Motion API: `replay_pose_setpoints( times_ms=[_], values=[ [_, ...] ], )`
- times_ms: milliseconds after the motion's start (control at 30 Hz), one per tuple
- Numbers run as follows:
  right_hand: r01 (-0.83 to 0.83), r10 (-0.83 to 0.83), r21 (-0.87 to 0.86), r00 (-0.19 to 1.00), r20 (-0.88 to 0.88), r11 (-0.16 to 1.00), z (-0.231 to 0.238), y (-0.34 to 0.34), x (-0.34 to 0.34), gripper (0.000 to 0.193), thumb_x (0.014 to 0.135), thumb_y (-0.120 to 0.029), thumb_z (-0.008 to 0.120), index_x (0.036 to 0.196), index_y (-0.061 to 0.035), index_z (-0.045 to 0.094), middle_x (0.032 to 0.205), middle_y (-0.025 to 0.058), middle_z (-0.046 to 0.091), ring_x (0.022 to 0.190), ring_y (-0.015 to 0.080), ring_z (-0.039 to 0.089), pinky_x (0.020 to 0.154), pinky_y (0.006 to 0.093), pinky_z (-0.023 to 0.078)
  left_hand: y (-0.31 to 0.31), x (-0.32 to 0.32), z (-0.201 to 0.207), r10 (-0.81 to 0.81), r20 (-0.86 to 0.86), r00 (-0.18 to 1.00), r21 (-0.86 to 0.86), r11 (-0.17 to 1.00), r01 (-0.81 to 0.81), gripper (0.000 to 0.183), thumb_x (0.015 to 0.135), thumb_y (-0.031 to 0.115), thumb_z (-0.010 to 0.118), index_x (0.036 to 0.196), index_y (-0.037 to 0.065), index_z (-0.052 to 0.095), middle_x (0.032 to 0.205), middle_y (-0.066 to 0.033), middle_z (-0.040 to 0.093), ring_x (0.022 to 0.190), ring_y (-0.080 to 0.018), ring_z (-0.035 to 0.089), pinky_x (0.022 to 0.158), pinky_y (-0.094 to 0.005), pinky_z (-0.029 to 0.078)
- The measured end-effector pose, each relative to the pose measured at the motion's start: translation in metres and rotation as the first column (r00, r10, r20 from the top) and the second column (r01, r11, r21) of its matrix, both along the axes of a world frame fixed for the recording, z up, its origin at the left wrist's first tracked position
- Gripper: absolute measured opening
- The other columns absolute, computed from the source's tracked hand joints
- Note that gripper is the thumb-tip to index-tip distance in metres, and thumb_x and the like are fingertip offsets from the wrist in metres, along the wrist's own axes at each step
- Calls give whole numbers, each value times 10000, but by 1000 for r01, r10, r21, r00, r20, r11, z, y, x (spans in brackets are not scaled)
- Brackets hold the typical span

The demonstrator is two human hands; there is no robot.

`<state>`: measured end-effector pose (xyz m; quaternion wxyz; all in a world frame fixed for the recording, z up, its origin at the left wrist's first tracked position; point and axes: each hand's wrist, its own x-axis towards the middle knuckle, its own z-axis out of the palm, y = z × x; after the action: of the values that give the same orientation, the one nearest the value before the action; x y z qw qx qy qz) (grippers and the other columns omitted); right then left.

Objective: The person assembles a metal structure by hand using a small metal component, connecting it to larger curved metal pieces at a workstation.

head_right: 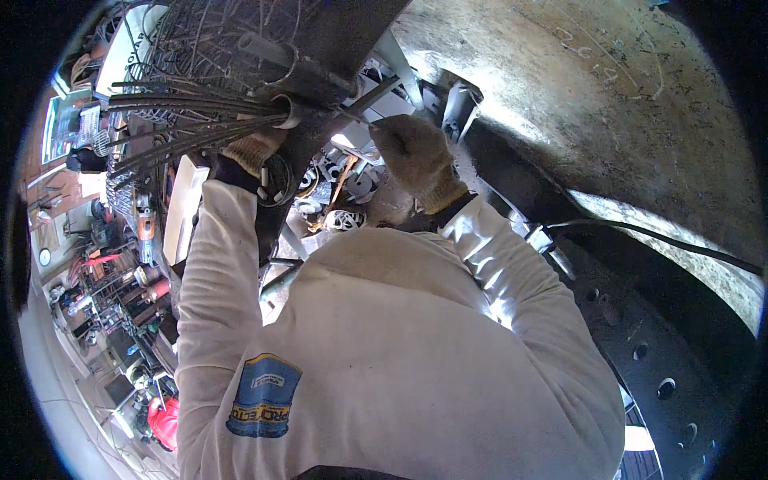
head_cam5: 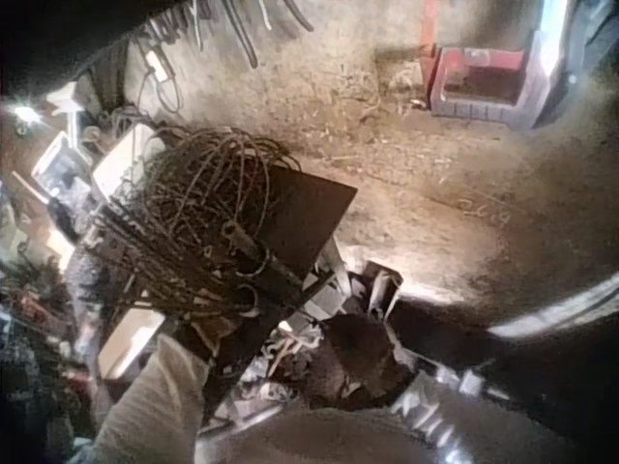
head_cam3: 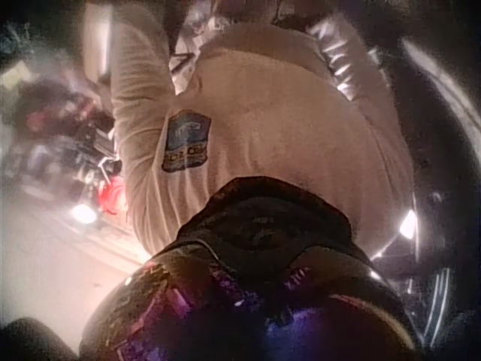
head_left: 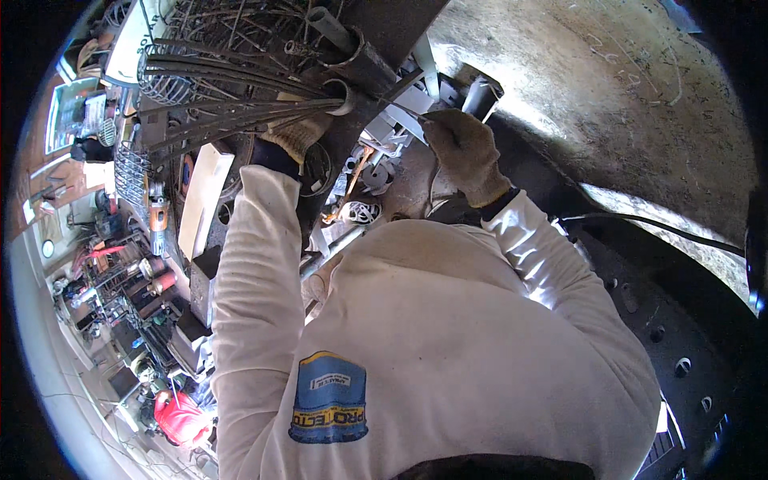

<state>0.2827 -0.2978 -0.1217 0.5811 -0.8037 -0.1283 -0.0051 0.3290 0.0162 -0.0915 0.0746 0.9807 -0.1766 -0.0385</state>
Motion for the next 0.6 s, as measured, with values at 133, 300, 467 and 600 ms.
replay_pose_setpoints(
  times_ms=[133, 300, 467, 600],
  values=[
    [-13, 12, 8, 997, 78, 1000, 13, -1, 5, 215, 930, -224, 654, 952, -19, 715, 853, 189, 706, 798, 331, 711, 709, 404, 552, -1, -7, -1, 84, -178, 980, -400, 904, -150, 337, 999, 261, 562, 1274, 68, 586, 1279, -139, 621, 1199, -259, 588, 1043, -372, 457],
    [-36, 40, 87, 998, -48, 996, 9, -2, 10, 200, 948, -181, 636, 1041, -17, 701, 775, 86, 686, 658, 131, 639, 609, 289, 514, -19, -9, 11, 126, -259, 958, -502, 830, -245, 329, 1017, 266, 531, 1280, 74, 574, 1289, -136, 612, 1194, -250, 582, 1049, -365, 452],
    [-68, 68, 41, 998, 10, 997, 15, 1, 11, 204, 965, -184, 617, 1045, -16, 700, 759, 54, 676, 654, 109, 619, 598, 274, 496, -13, -11, -13, 66, 112, 991, 401, 910, -106, 371, 1035, 246, 411, 1348, 94, 540, 1353, -139, 590, 1242, -270, 574, 1024, -361, 500],
    [-56, 60, 102, 998, -35, 993, 14, -1, 18, 210, 973, -188, 607, 1053, -16, 699, 775, 59, 683, 656, 121, 614, 609, 284, 492, -11, -7, -4, 314, -220, 923, -315, 873, -372, 367, 1027, 275, 423, 1332, 136, 574, 1391, -101, 575, 1288, -284, 537, 1088, -389, 423]
  ],
)
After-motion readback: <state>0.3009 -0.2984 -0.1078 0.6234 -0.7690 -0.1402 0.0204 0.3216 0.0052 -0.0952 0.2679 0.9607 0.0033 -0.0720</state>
